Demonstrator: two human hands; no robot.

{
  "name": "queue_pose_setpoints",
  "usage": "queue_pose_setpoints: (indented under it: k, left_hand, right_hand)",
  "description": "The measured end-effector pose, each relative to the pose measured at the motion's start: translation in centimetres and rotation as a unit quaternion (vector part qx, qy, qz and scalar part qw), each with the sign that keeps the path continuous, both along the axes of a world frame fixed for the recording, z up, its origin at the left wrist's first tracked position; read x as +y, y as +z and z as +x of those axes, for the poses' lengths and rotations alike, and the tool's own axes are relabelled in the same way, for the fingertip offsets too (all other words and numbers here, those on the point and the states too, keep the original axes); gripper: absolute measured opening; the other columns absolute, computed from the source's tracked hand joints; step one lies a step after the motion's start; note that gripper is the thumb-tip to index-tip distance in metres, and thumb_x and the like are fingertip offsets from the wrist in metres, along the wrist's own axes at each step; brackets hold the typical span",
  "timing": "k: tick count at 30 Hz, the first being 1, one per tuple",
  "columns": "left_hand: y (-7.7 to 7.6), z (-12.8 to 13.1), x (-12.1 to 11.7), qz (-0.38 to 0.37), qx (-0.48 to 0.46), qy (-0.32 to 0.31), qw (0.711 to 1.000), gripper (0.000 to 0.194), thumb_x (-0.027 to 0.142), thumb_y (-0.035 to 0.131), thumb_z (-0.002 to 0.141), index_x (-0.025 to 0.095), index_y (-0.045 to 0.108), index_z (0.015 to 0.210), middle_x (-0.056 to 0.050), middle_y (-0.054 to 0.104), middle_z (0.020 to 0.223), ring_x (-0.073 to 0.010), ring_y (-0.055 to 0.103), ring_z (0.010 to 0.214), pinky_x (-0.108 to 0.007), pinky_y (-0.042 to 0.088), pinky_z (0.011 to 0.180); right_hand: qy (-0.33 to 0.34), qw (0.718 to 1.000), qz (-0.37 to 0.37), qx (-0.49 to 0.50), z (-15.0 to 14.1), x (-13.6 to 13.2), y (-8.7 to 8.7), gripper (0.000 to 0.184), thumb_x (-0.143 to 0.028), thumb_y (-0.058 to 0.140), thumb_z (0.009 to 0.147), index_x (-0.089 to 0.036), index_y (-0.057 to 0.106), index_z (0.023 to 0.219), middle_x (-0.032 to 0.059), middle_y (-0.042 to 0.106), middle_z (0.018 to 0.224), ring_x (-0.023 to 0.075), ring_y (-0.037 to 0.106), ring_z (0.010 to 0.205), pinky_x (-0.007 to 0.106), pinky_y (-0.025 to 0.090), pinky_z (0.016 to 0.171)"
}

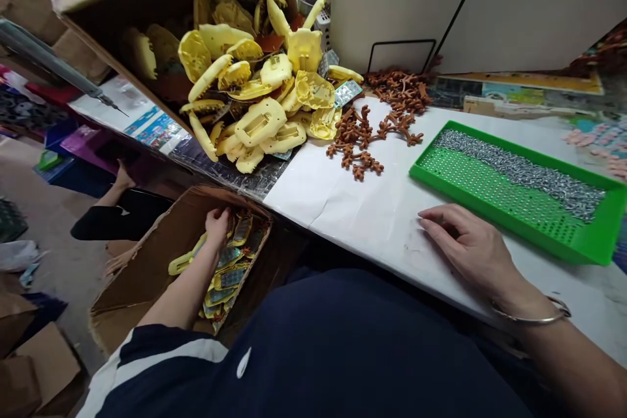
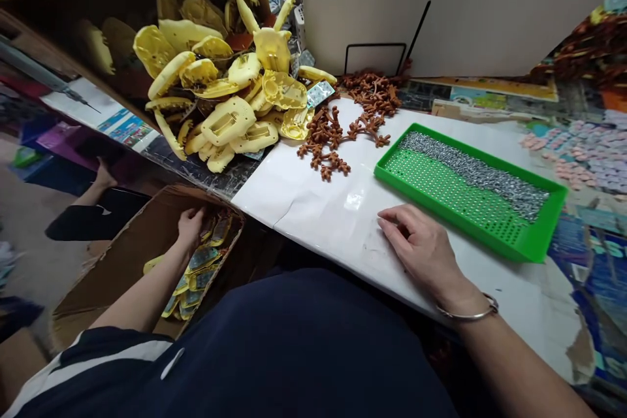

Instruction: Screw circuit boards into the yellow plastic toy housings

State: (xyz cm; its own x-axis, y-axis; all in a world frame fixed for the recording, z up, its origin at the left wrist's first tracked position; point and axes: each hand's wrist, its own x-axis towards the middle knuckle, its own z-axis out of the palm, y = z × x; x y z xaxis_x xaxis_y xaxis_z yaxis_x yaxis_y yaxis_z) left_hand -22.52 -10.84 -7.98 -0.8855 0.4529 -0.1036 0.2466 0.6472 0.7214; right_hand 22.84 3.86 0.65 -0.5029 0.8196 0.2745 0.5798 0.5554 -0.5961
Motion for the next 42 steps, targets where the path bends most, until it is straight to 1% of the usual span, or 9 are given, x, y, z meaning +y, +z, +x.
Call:
queue_pose_setpoints:
  k: [4,6,8,11,16,21,25,35,42]
  left_hand:
    - [4.6,-0.3,2.7,0.095,0.138,0.034,0.985,0.036,0.023,0.057,0.094,0.015,0.052,0.128,-0.017,0.048,0.145,-0.0299,0.045,0.141,-0.049,0.039,0.119]
    - [7.6,-0.1,4.6,0.189,0.255,-0.063,0.946,0.029,0.028,0.065,0.089,0.022,0.057,0.116,-0.012,0.055,0.137,-0.0295,0.047,0.139,-0.048,0.039,0.119]
    - [10.4,0.4,7.4,0.252,0.362,-0.209,0.873,0.026,0.032,0.069,0.085,0.026,0.061,0.109,-0.009,0.059,0.129,-0.0310,0.050,0.134,-0.052,0.037,0.119]
    - [14.0,1.0,13.0,0.215,0.411,-0.321,0.825,0.023,0.032,0.068,0.085,0.028,0.066,0.107,-0.008,0.063,0.125,-0.0319,0.052,0.130,-0.053,0.035,0.116]
    - [16.7,1.5,23.2,0.115,0.394,-0.383,0.828,0.031,0.034,0.073,0.077,0.020,0.066,0.105,-0.008,0.065,0.122,-0.0290,0.046,0.131,-0.049,0.026,0.120]
    - [17.4,2.4,28.8,0.065,0.336,-0.320,0.883,0.028,0.035,0.077,0.074,0.021,0.054,0.070,-0.002,0.068,0.093,-0.0179,0.048,0.115,-0.039,0.023,0.120]
    - [19.5,3.2,29.2,0.046,0.335,-0.271,0.901,0.037,0.024,0.082,0.070,0.023,0.045,0.067,0.003,0.063,0.084,-0.0157,0.047,0.111,-0.041,0.023,0.117]
    - [26.6,4.0,25.8,0.035,0.460,-0.288,0.839,0.014,0.010,0.072,0.076,0.015,0.062,0.084,-0.005,0.070,0.105,-0.0225,0.056,0.113,-0.057,0.034,0.114]
    - [31.5,6.4,21.8,-0.019,0.520,-0.220,0.825,0.050,-0.001,0.061,0.079,-0.003,0.062,0.129,-0.016,0.067,0.128,-0.0372,0.058,0.129,-0.070,0.041,0.109]
  right_hand:
    - [0.004,1.000,0.008,0.000,-0.1,0.1,-0.1,0.016,-0.035,0.058,0.090,-0.025,0.068,0.085,0.0060,0.071,0.081,0.0219,0.067,0.067,0.035,0.053,0.060]
    - [0.004,1.000,0.010,0.000,-0.1,0.1,-0.1,0.015,-0.034,0.058,0.091,-0.025,0.068,0.085,0.0059,0.071,0.081,0.0222,0.068,0.067,0.035,0.053,0.060]
    - [0.004,1.000,0.013,0.001,-0.1,0.0,-0.1,0.016,-0.033,0.057,0.091,-0.025,0.068,0.085,0.0059,0.072,0.081,0.0217,0.068,0.066,0.035,0.054,0.060]
    - [0.006,1.000,0.012,0.003,-0.1,-0.1,-0.1,0.015,-0.032,0.057,0.091,-0.024,0.068,0.085,0.0060,0.072,0.081,0.0215,0.068,0.067,0.034,0.054,0.060]
    - [0.008,1.000,0.010,0.014,0.0,-0.2,0.0,0.017,-0.032,0.057,0.092,-0.022,0.069,0.084,0.0056,0.072,0.079,0.0207,0.069,0.067,0.033,0.054,0.060]
    - [0.018,1.000,0.007,0.014,0.1,-0.2,-0.1,0.018,-0.031,0.056,0.093,-0.023,0.069,0.083,0.0062,0.074,0.081,0.0214,0.070,0.072,0.034,0.056,0.064]
    - [0.024,0.999,0.025,0.010,0.3,0.0,-0.5,0.020,-0.030,0.054,0.093,-0.022,0.069,0.083,0.0072,0.074,0.083,0.0224,0.071,0.074,0.036,0.057,0.066]
    - [0.038,0.999,0.038,-0.001,0.4,0.2,-0.9,0.021,-0.028,0.053,0.094,-0.022,0.071,0.083,0.0069,0.074,0.084,0.0216,0.071,0.075,0.034,0.057,0.067]
    - [0.036,0.999,0.037,0.009,0.2,0.1,-0.9,0.022,-0.028,0.053,0.094,-0.021,0.071,0.083,0.0074,0.074,0.084,0.0219,0.071,0.074,0.035,0.057,0.068]
